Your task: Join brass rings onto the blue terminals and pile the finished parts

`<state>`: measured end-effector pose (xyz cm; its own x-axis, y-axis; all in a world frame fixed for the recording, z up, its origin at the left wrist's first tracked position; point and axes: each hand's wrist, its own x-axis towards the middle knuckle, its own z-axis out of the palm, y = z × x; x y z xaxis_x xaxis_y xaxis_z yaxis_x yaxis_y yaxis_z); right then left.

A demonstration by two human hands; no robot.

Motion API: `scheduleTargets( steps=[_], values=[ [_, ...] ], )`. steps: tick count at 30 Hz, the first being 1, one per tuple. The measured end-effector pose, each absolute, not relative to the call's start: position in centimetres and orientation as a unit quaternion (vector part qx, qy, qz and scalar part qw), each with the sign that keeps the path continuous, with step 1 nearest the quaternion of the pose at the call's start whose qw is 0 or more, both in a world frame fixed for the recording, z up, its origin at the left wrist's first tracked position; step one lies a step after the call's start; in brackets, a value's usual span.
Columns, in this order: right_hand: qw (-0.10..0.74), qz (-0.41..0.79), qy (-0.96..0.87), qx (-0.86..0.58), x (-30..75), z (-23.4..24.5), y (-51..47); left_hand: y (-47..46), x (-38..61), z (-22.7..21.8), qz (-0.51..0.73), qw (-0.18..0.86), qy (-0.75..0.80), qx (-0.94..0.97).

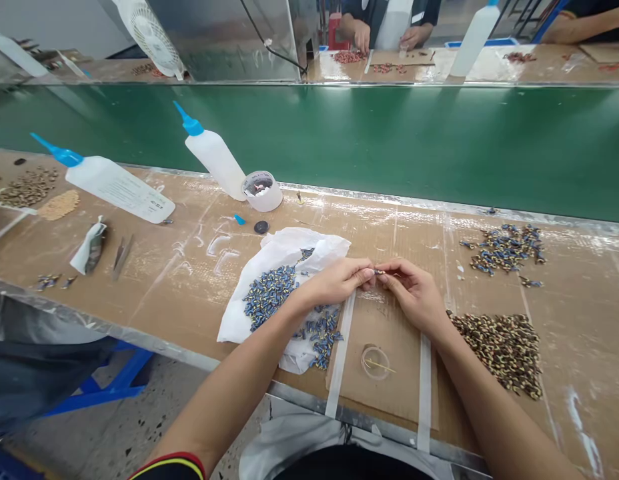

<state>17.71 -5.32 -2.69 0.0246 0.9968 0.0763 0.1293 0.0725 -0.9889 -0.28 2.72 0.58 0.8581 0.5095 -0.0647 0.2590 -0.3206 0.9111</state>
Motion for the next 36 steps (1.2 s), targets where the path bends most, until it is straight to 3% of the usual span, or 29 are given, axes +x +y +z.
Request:
scheduleTargets(
  steps=[22, 36],
  values=[
    [0.503, 0.48, -0.466, -0.547, 17.6, -2.7, -5.2, 2.5, 0.3, -0.2, 0.122, 0.381, 0.265, 0.877],
    [0.407, 0.431, -0.588, -0.551, 18.5, -2.5, -5.3, 2.4, 0.4, -0.8, 0.079, 0.28, 0.267, 0.919]
  ],
)
